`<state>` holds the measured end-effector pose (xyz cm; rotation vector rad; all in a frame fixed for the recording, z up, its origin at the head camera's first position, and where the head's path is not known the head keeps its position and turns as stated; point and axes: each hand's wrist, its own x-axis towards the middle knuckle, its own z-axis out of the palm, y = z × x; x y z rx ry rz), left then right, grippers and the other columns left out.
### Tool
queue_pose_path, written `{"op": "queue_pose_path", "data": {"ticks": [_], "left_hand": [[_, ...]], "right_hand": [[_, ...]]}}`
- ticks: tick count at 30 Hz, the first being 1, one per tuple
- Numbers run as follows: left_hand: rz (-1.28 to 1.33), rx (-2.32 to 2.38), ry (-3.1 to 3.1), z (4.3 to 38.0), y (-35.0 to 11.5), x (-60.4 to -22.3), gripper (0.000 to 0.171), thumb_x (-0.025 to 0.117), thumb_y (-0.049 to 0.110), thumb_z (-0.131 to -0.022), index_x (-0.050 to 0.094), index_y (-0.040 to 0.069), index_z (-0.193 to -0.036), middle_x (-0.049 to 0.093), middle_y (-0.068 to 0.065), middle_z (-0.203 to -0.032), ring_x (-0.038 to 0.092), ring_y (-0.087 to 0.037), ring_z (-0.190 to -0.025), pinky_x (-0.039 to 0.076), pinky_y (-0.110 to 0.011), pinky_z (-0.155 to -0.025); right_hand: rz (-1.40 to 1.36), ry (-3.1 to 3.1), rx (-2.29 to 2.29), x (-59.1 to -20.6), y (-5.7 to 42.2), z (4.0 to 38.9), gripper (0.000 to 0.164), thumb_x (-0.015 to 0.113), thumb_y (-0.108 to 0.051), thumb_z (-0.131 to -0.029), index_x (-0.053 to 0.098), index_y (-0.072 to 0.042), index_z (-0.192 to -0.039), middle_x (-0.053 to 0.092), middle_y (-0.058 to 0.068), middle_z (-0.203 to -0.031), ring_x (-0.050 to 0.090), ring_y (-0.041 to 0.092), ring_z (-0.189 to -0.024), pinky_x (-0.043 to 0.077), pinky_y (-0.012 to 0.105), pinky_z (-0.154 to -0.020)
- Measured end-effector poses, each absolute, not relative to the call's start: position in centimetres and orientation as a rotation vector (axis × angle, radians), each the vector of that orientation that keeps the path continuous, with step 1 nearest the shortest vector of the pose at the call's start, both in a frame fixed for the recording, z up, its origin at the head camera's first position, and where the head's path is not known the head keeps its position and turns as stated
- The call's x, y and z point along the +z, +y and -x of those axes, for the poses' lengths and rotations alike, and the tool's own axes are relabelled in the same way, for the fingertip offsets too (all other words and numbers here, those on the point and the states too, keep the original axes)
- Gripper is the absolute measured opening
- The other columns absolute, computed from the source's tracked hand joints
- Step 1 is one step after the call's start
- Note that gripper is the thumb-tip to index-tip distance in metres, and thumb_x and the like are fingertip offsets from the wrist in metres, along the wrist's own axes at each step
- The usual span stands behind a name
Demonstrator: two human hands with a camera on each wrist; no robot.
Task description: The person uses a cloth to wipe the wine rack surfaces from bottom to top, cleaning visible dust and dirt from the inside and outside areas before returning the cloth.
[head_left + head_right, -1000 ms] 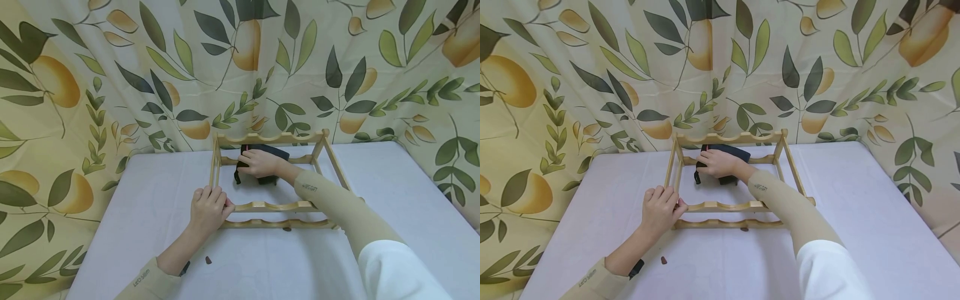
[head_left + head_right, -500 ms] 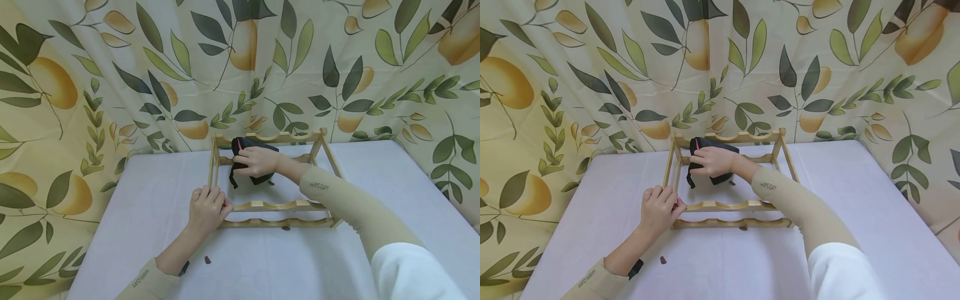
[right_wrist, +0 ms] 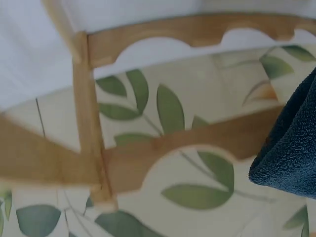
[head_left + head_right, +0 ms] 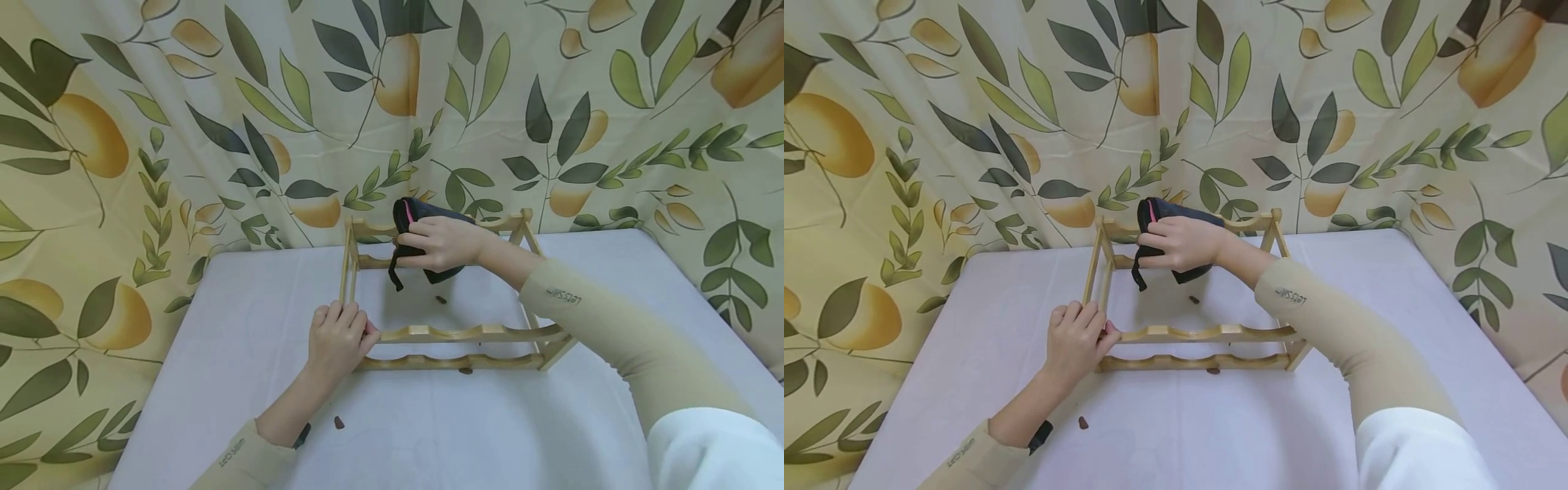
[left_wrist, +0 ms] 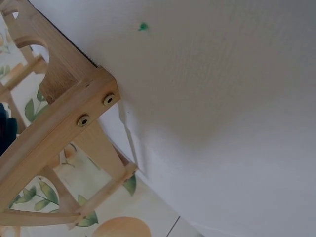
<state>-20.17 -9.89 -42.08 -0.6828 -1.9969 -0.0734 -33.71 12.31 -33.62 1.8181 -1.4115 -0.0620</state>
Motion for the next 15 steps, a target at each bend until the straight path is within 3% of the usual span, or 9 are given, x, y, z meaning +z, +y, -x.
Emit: {"op": "queue_pose_path", "data": {"ticks": [9,15], "left_hand": [[0.667,-0.104,-1.999,21.6,-9.8,-42.2,0.018,0.052,0.014,-0.071,0.052,0.009,-0.054,0.044,-0.001,-0.058,0.038,-0.018,-0.055,0.031,-0.031,-0.06],[0.699,-0.127,-1.986,22.3,-9.8,-42.2,0.018,0.053,0.014,-0.072,0.052,0.008,-0.055,0.044,-0.001,-0.059,0.038,-0.018,-0.055,0.032,-0.032,-0.062]], "right_hand": [[-1.764,-1.466,-0.113,-30.5,13.9,32.9,0.017,0.046,-0.009,-0.095,0.063,-0.01,-0.094,0.055,0.012,-0.089,0.048,0.022,-0.066,0.043,0.029,-0.058],[-1.737,-1.459,-0.099,-29.3,15.1,32.3,0.019,0.045,-0.006,-0.095,0.064,-0.007,-0.093,0.056,0.014,-0.089,0.05,0.024,-0.066,0.045,0.031,-0.057]]}}
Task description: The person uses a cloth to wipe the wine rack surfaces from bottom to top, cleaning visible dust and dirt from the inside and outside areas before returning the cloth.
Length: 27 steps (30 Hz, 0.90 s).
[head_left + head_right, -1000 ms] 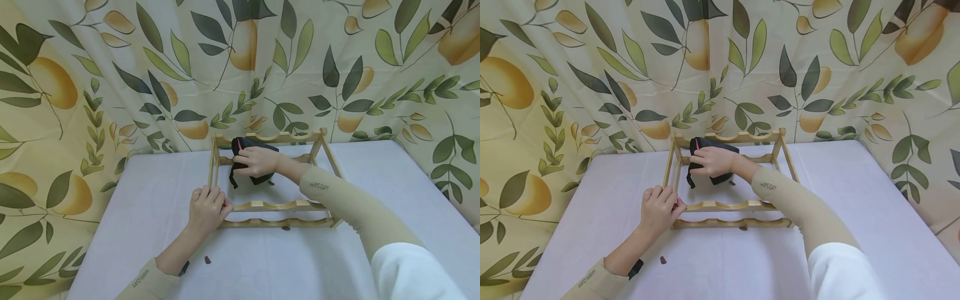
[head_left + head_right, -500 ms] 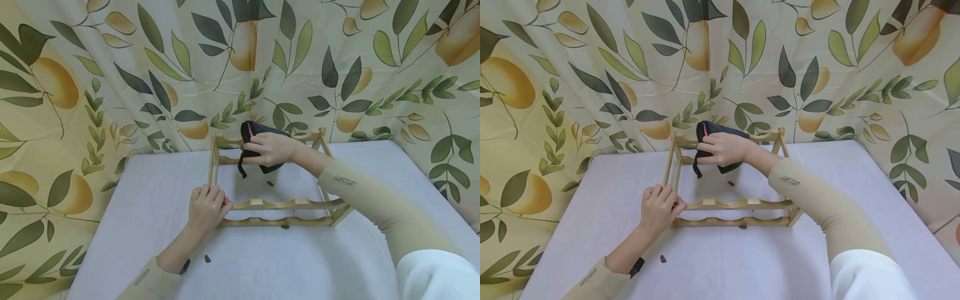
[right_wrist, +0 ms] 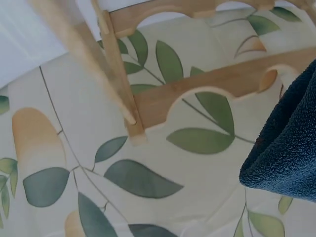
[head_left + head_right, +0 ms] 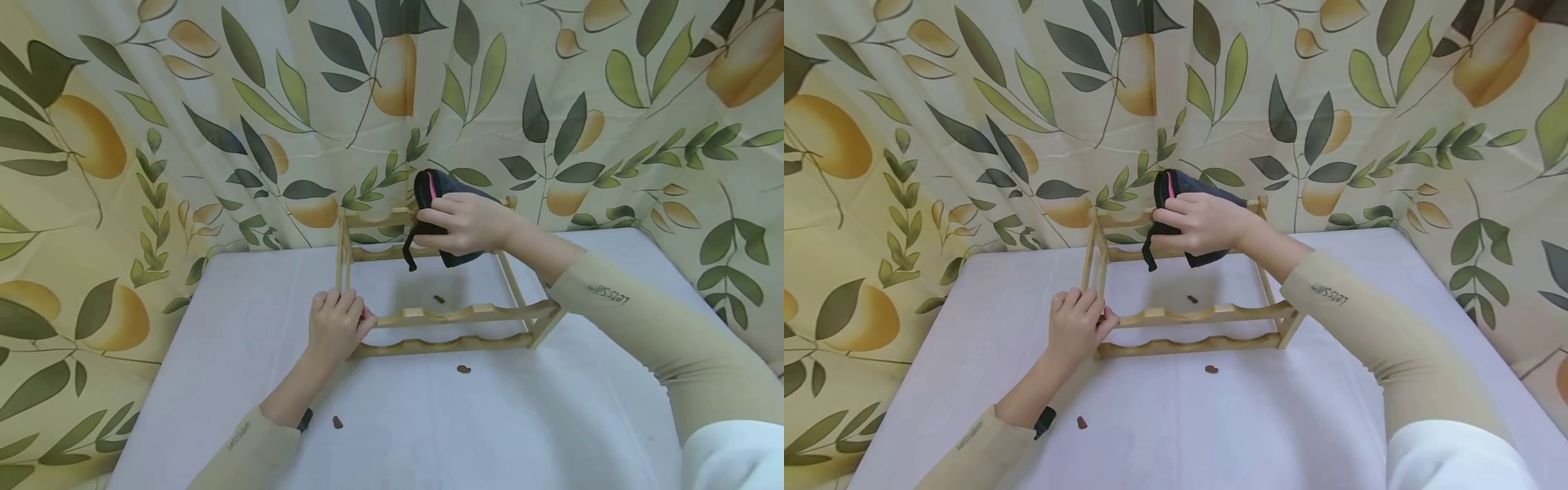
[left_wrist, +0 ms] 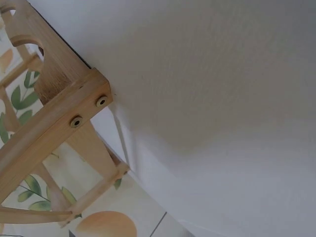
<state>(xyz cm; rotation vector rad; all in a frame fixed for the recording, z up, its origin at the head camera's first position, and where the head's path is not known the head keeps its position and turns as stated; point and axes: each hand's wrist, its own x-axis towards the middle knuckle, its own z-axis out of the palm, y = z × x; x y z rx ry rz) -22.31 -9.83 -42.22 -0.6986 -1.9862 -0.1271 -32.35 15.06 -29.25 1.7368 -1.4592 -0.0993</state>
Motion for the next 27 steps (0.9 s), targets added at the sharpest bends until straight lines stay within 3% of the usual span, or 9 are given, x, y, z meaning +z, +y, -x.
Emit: {"op": "queue_pose_path", "data": {"ticks": [6,15,27], "left_hand": [[0.705,-0.126,-1.967,22.8,-10.0,-42.3,0.018,0.052,0.014,-0.073,0.051,0.007,-0.056,0.043,-0.001,-0.06,0.038,-0.018,-0.057,0.032,-0.032,-0.063],[0.714,-0.148,-1.964,23.1,-10.2,-42.3,0.026,0.043,0.015,-0.082,0.051,0.008,-0.057,0.044,-0.001,-0.061,0.039,-0.019,-0.059,0.032,-0.034,-0.064],[0.726,-0.139,-1.941,23.2,-10.2,-42.6,0.024,0.045,0.013,-0.078,0.05,0.01,-0.055,0.043,0.0,-0.06,0.039,-0.019,-0.058,0.032,-0.033,-0.064]], "right_hand": [[-1.671,-1.425,-0.079,-28.0,16.3,31.6,0.024,0.044,0.001,-0.093,0.067,-0.007,-0.09,0.058,0.015,-0.088,0.047,0.023,-0.06,0.042,0.029,-0.05],[-1.608,-1.458,-0.016,-26.7,18.4,29.3,0.022,0.044,-0.013,-0.092,0.065,-0.01,-0.085,0.059,0.014,-0.083,0.049,0.023,-0.058,0.042,0.031,-0.047],[-1.477,-1.522,-0.017,-25.5,21.6,25.4,0.023,0.044,-0.016,-0.092,0.065,-0.009,-0.084,0.058,0.016,-0.08,0.046,0.024,-0.052,0.038,0.032,-0.042]]}}
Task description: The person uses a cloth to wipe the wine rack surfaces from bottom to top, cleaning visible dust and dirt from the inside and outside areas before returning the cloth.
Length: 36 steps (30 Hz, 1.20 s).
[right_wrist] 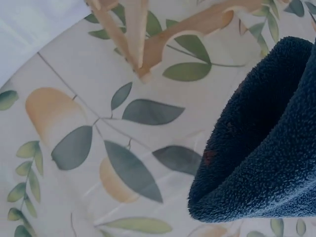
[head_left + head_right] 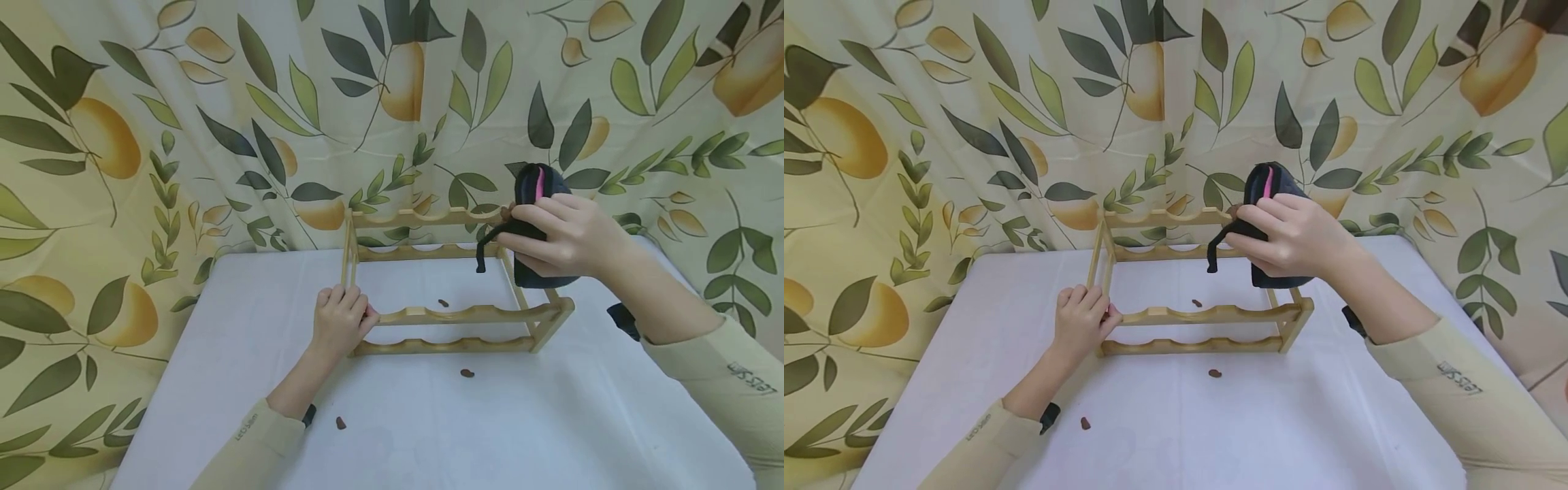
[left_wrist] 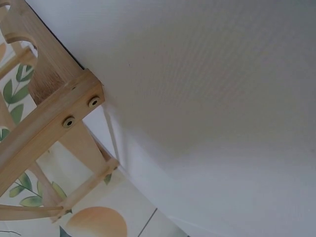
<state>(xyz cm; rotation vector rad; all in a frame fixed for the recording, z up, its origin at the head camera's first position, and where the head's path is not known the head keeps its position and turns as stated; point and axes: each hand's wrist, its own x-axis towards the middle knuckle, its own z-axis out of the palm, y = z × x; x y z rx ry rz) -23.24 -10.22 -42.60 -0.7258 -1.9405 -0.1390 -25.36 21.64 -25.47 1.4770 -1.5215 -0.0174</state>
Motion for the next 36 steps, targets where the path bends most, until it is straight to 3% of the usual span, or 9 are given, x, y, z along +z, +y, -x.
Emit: {"op": "queue_pose_path", "data": {"ticks": [12,22,36], "left_hand": [[0.725,-0.145,-1.95,23.2,-10.1,-42.6,0.024,0.045,0.014,-0.079,0.051,0.01,-0.056,0.044,0.0,-0.06,0.039,-0.019,-0.06,0.031,-0.034,-0.065],[0.714,-0.141,-1.942,23.2,-10.2,-42.6,0.023,0.045,0.014,-0.078,0.051,0.01,-0.056,0.044,0.0,-0.06,0.04,-0.019,-0.06,0.032,-0.034,-0.064],[0.734,-0.124,-1.886,23.6,-10.3,-42.7,0.026,0.043,0.014,-0.08,0.05,0.01,-0.055,0.043,0.0,-0.06,0.039,-0.018,-0.059,0.031,-0.032,-0.064]], "right_hand": [[-1.342,-1.768,-0.12,-26.3,25.7,21.3,0.041,0.036,-0.027,-0.095,0.069,-0.008,-0.079,0.061,0.017,-0.081,0.052,0.028,-0.06,0.038,0.036,-0.047],[-1.107,-1.942,-0.129,-28.4,29.4,18.5,0.045,0.034,-0.03,-0.092,0.068,-0.004,-0.078,0.059,0.021,-0.081,0.051,0.035,-0.061,0.034,0.04,-0.047],[-0.835,-2.235,-0.063,-35.4,33.5,15.8,0.061,0.025,-0.05,-0.092,0.068,-0.009,-0.076,0.053,0.015,-0.078,0.05,0.029,-0.058,0.04,0.042,-0.048]]}}
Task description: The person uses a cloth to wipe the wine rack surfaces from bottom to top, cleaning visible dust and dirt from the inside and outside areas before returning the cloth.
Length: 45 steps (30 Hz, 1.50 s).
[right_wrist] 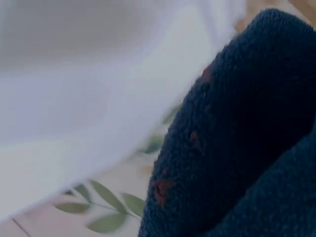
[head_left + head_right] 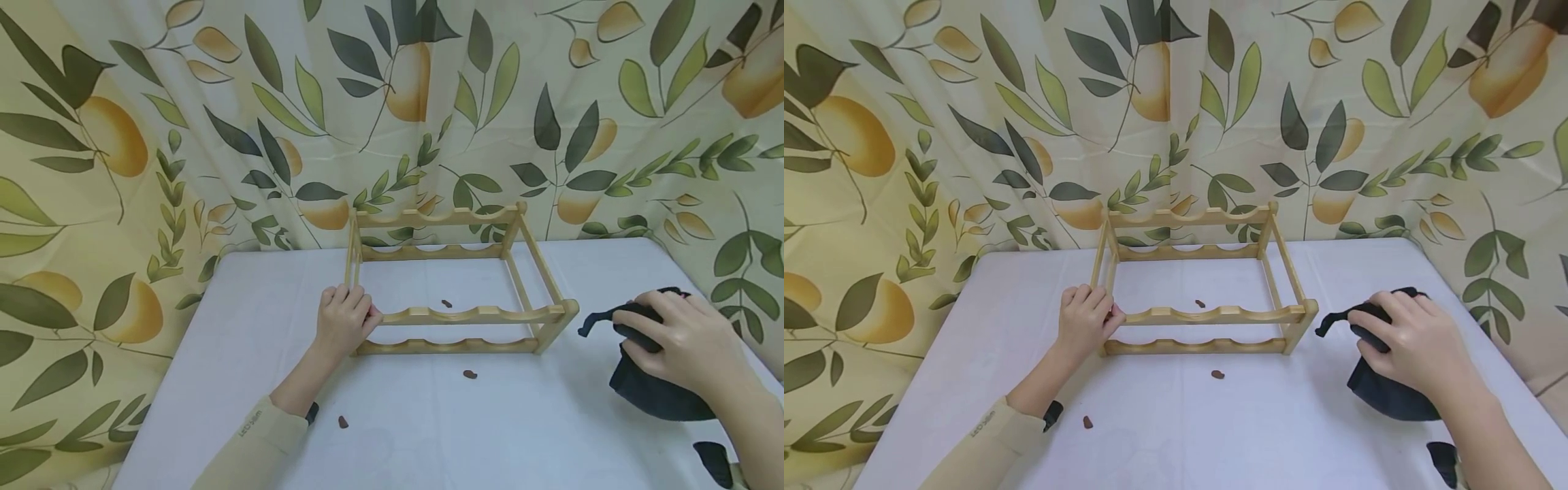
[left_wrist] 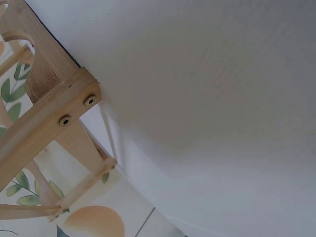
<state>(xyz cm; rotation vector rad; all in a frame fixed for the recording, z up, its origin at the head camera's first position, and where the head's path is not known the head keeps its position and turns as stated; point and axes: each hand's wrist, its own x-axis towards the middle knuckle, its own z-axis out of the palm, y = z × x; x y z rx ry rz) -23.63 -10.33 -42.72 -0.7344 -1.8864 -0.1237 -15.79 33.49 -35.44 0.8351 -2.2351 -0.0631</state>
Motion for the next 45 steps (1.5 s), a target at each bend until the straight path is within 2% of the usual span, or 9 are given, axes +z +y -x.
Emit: {"op": "queue_pose_path", "data": {"ticks": [4,12,14,16,17,19,29,35,45], "left_hand": [[0.746,-0.124,-1.87,23.7,-10.2,-42.6,0.026,0.043,0.014,-0.079,0.049,0.01,-0.055,0.043,0.001,-0.06,0.038,-0.017,-0.058,0.031,-0.032,-0.065],[0.758,-0.118,-1.865,24.0,-10.2,-42.7,0.025,0.043,0.014,-0.08,0.049,0.011,-0.055,0.043,0.001,-0.06,0.038,-0.017,-0.058,0.03,-0.031,-0.065],[0.757,-0.116,-1.864,24.0,-10.3,-42.8,0.025,0.043,0.014,-0.079,0.049,0.011,-0.055,0.043,0.001,-0.06,0.038,-0.017,-0.058,0.03,-0.032,-0.065],[0.757,-0.117,-1.865,24.1,-10.3,-42.9,0.024,0.043,0.014,-0.079,0.049,0.011,-0.055,0.043,0.001,-0.06,0.038,-0.017,-0.059,0.03,-0.032,-0.065],[0.756,-0.118,-1.864,24.1,-10.3,-42.9,0.024,0.043,0.014,-0.079,0.049,0.011,-0.055,0.043,0.001,-0.06,0.038,-0.017,-0.059,0.03,-0.031,-0.065],[0.755,-0.118,-1.862,24.1,-10.3,-42.9,0.024,0.043,0.014,-0.079,0.049,0.011,-0.055,0.043,0.001,-0.06,0.038,-0.017,-0.058,0.03,-0.031,-0.065],[0.754,-0.126,-1.865,24.0,-10.5,-42.8,0.026,0.043,0.015,-0.08,0.048,0.011,-0.056,0.044,0.001,-0.06,0.038,-0.017,-0.058,0.031,-0.031,-0.065],[0.749,-0.124,-1.868,24.0,-10.5,-42.9,0.025,0.043,0.014,-0.08,0.048,0.011,-0.055,0.043,0.001,-0.06,0.037,-0.017,-0.059,0.03,-0.032,-0.066],[0.754,-0.122,-1.865,24.0,-10.2,-43.0,0.021,0.044,0.013,-0.077,0.049,0.011,-0.057,0.044,0.001,-0.061,0.038,-0.017,-0.059,0.031,-0.032,-0.065]], "right_hand": [[-0.841,-2.326,-0.027,-38.2,34.0,15.4,0.065,0.022,-0.054,-0.091,0.068,-0.012,-0.075,0.053,0.011,-0.077,0.049,0.023,-0.054,0.041,0.039,-0.046],[-0.82,-2.51,0.047,-42.5,33.9,15.1,0.068,0.016,-0.059,-0.088,0.068,-0.015,-0.08,0.052,0.006,-0.08,0.048,0.017,-0.058,0.042,0.037,-0.05],[-0.819,-2.547,0.056,-43.1,33.8,15.1,0.048,0.038,-0.053,-0.087,0.068,-0.016,-0.083,0.052,0.006,-0.082,0.049,0.018,-0.061,0.044,0.039,-0.053],[-0.815,-2.586,0.053,-43.5,33.8,15.3,0.026,0.058,-0.038,-0.077,0.068,-0.015,-0.086,0.051,0.006,-0.084,0.05,0.019,-0.065,0.044,0.04,-0.056],[-0.813,-2.607,0.051,-43.8,33.8,15.3,0.023,0.064,-0.029,-0.07,0.067,-0.015,-0.088,0.051,0.007,-0.085,0.05,0.02,-0.067,0.044,0.041,-0.058],[-0.799,-2.653,0.039,-44.3,33.8,15.5,0.035,0.07,-0.018,-0.057,0.066,-0.014,-0.092,0.051,0.009,-0.087,0.051,0.023,-0.07,0.044,0.043,-0.06],[-0.678,-2.793,-0.035,-46.5,33.9,15.8,0.037,0.066,-0.017,-0.071,0.056,-0.015,-0.107,0.049,0.021,-0.101,0.05,0.034,-0.084,0.041,0.047,-0.066],[-0.585,-2.857,-0.027,-47.3,34.0,15.9,0.036,0.062,-0.02,-0.076,0.052,-0.015,-0.11,0.044,0.023,-0.107,0.047,0.037,-0.089,0.038,0.05,-0.071],[-0.517,-2.896,-0.006,-47.6,34.3,16.0,0.036,0.06,-0.025,-0.079,0.05,-0.015,-0.111,0.044,0.023,-0.109,0.046,0.038,-0.091,0.036,0.048,-0.067]]}}
